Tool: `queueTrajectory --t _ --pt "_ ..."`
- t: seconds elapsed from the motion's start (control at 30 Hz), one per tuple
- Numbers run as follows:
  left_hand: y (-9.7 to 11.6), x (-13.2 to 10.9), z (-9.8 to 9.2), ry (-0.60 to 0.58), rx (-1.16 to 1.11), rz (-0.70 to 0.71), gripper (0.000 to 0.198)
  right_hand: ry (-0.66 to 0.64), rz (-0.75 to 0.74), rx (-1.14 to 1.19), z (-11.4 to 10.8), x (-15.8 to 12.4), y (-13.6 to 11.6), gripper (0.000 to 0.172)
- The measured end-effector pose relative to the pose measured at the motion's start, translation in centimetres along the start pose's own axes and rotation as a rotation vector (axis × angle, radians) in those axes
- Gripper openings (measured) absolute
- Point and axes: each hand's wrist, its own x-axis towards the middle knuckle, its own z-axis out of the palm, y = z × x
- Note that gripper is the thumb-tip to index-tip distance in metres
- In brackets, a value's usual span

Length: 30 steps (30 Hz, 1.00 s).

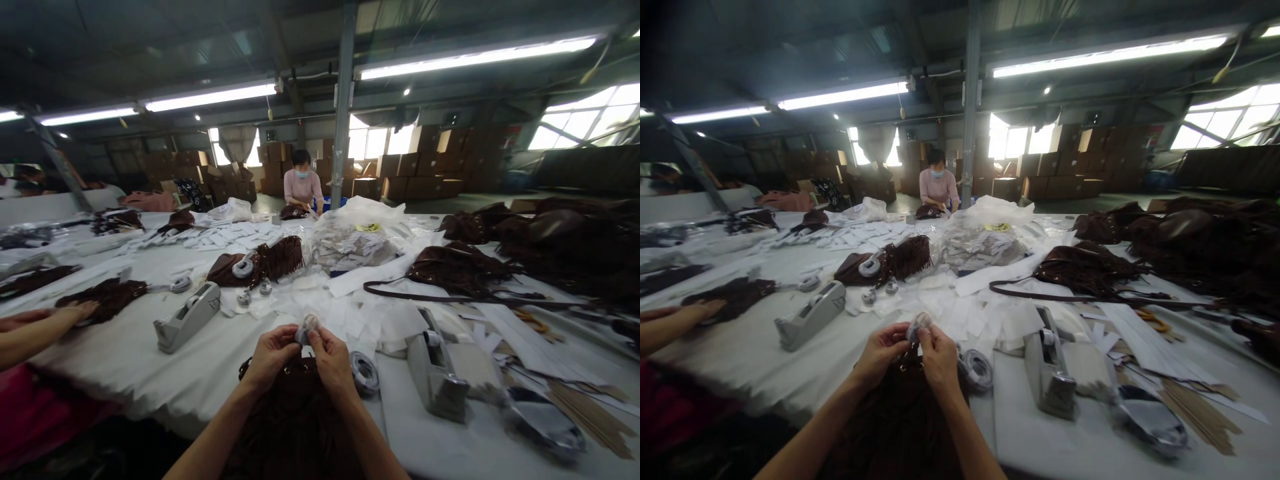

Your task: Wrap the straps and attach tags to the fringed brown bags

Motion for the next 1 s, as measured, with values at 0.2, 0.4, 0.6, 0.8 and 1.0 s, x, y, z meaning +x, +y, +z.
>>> queueTrajectory --t 0.2,0.4,0.6,0.8,1.0 --pt "-0.4 1.2 0.3 0.138 0.370 0.118 0.026 0.092 -0.008 -0.086 1.6 0.0 1.0 0.026" --pt "-0.8 0.7 -1.5 0.005 0.611 0.069 0.026 0.089 0.055 0.044 2.2 0.7 1.9 0.027" --pt "0.4 0.4 -3.1 -0.075 0.314 0.048 0.050 0.023 0.031 0.008 2.0 1.7 1.2 0.033" --pt "6.3 2.2 -0.5 0.138 0.256 0.169 0.067 0.005 -0.172 -0.072 1.7 4.7 -5.2 0.031" --pt "7.7 3.4 0.8 0.230 -0.003 0.211 0.068 -0.032 -0.332 -0.404 2.6 6.4 -8.5 0.026"
